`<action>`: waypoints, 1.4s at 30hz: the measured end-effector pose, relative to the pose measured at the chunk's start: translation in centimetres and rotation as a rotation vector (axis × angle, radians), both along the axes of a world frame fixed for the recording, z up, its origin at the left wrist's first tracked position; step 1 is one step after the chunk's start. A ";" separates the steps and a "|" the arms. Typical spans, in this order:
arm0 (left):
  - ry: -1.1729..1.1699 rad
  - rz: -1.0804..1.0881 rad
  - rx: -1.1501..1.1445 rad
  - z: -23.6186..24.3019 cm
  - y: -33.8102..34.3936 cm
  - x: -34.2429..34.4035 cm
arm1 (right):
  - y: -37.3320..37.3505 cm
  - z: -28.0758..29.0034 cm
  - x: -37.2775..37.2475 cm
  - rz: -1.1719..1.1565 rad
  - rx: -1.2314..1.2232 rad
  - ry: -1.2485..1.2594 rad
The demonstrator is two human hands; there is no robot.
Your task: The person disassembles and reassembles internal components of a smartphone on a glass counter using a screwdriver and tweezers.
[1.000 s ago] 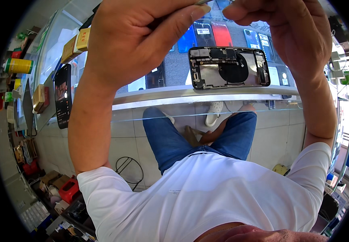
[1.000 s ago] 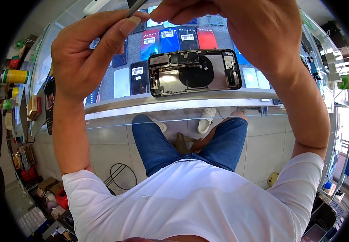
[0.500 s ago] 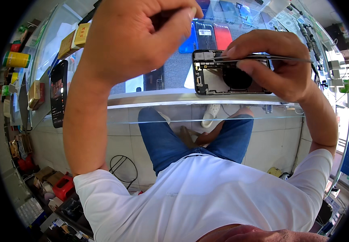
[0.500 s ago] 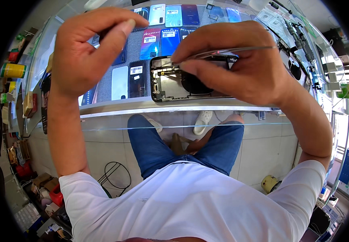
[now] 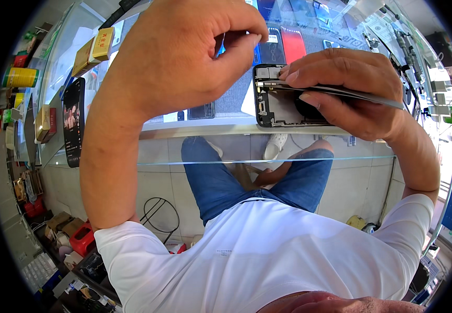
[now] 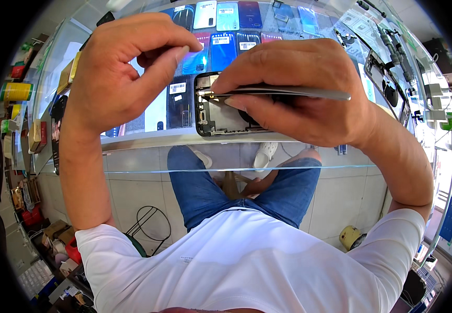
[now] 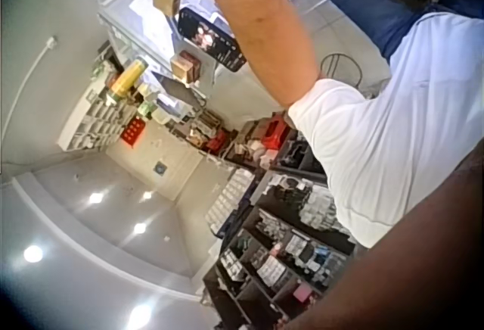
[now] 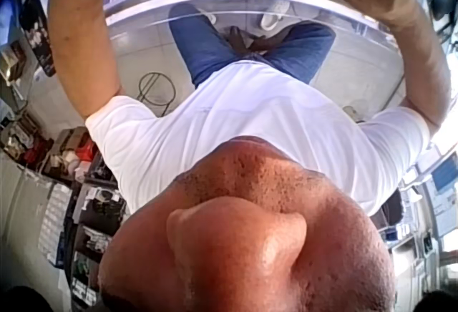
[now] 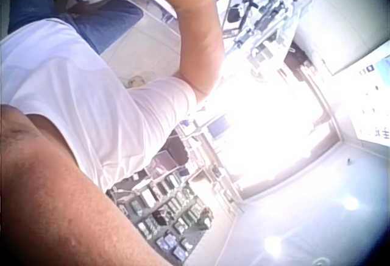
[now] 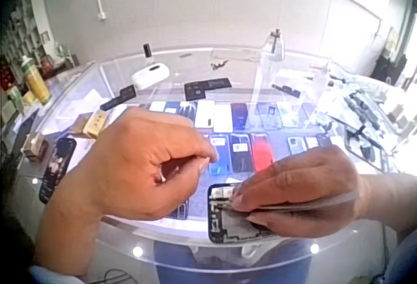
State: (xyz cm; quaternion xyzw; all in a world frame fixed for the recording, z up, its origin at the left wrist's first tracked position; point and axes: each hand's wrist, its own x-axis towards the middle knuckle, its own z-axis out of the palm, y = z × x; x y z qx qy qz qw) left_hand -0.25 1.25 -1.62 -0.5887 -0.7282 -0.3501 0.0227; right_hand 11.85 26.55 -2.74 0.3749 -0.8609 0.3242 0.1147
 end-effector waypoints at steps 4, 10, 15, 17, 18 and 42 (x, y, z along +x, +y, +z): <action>0.014 -0.033 -0.021 -0.1 0.0 -0.1 | 0.0 -0.1 -0.1 0.007 0.013 0.029; -0.015 -0.023 -0.034 -0.2 -0.1 0.2 | -0.1 -0.2 -0.2 0.023 0.025 0.051; -0.051 -0.022 -0.067 -0.2 -0.2 0.2 | -0.1 -0.1 -0.1 0.008 0.000 0.028; -0.046 -0.047 -0.099 0.0 -0.3 0.0 | -0.1 -0.1 -0.1 -0.002 -0.016 0.021; -0.065 -0.060 -0.101 0.0 -0.3 -0.1 | -0.2 -0.2 -0.1 -0.011 -0.029 0.017; 0.295 -0.134 -0.248 1.3 -2.1 0.6 | -1.0 0.5 0.0 -0.147 -0.072 -0.142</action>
